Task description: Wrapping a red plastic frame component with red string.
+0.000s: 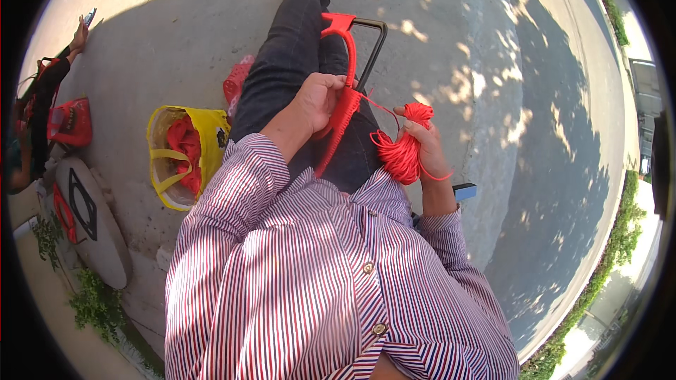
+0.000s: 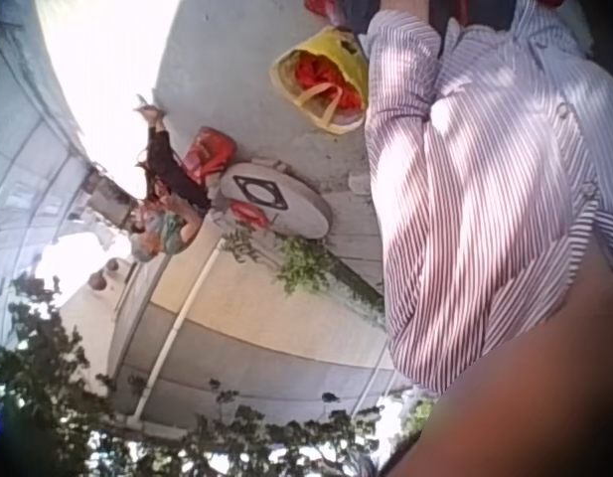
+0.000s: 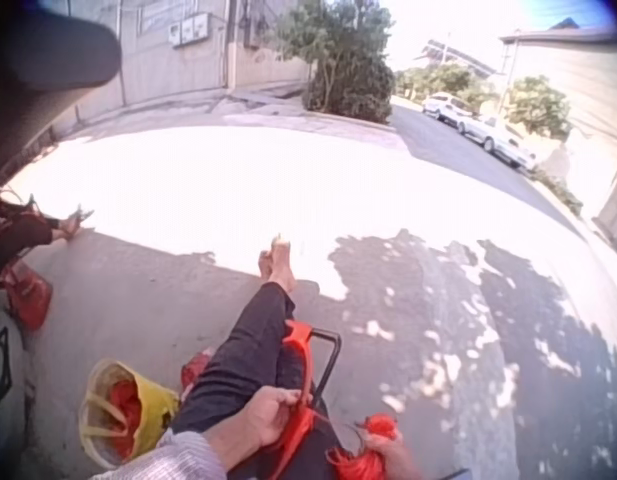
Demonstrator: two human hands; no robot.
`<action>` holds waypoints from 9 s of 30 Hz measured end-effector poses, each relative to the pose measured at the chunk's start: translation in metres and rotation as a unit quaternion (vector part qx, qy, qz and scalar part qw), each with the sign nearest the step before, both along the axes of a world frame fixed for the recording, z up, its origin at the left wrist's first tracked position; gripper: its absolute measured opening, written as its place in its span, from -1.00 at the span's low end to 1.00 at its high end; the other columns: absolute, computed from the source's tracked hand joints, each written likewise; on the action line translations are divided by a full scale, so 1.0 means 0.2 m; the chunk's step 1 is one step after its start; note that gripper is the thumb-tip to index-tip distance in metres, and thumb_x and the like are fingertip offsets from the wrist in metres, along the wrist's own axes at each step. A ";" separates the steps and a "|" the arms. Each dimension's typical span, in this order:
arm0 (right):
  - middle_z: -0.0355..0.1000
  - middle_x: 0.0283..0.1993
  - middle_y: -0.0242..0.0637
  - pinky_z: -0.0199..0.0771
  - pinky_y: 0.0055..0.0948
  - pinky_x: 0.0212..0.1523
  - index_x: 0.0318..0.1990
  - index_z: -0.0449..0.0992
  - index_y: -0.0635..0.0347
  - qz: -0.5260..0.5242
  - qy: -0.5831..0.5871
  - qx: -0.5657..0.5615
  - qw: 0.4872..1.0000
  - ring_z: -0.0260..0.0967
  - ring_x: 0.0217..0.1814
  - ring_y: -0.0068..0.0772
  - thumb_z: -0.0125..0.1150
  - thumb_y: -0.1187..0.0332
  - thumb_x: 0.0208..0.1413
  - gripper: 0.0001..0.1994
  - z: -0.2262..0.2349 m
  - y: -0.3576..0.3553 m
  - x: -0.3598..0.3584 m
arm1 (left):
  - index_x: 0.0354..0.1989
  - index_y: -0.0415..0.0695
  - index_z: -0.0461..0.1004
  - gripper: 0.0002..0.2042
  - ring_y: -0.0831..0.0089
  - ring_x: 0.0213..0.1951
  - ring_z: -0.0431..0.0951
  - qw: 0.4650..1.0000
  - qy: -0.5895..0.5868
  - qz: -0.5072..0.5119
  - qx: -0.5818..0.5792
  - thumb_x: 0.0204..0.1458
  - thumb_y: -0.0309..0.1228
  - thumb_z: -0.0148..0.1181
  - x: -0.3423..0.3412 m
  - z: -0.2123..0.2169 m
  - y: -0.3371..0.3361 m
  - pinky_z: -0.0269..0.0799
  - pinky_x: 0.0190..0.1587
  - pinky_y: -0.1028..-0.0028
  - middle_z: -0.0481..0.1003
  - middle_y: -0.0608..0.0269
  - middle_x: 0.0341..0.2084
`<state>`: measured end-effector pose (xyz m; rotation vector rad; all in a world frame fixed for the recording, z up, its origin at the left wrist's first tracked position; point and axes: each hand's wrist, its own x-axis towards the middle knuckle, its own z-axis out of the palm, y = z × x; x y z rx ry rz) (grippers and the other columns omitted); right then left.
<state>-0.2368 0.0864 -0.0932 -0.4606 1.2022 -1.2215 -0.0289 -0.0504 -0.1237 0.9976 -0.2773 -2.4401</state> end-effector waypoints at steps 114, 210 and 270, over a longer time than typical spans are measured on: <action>0.52 -0.26 -0.03 0.57 -0.58 -0.40 -0.17 0.41 0.33 0.177 -0.047 -0.075 0.980 0.50 -0.44 -0.43 0.19 0.48 -0.05 -0.75 0.44 -0.21 0.36 | -0.13 -0.25 0.44 -0.77 0.39 -0.24 0.57 0.998 -0.026 -0.038 -0.040 0.15 -0.40 -0.05 0.43 0.59 0.40 0.49 -0.07 0.38 0.55 0.15 -0.25; 0.43 -0.44 -0.40 0.47 -0.32 -0.32 -0.40 0.50 0.10 0.248 0.683 -0.349 0.592 0.44 -0.31 -0.29 0.42 0.21 -0.26 -0.72 0.55 -0.35 0.48 | -0.05 -0.32 0.42 -0.75 0.43 -0.24 0.61 0.981 -0.141 -0.018 -0.135 0.15 -0.47 -0.02 0.42 0.49 0.40 0.56 -0.13 0.46 0.55 0.10 -0.23; 0.52 -0.38 -0.30 0.48 -0.21 -0.23 -0.38 0.55 0.12 0.306 0.649 -0.240 0.654 0.47 -0.22 -0.17 0.35 0.13 -0.28 -0.68 0.49 -0.36 0.54 | -0.10 -0.29 0.44 -0.71 0.23 -0.12 0.55 0.995 -0.093 0.042 0.018 0.01 -0.51 -0.07 0.34 0.49 0.37 0.50 0.05 0.19 0.50 0.02 -0.17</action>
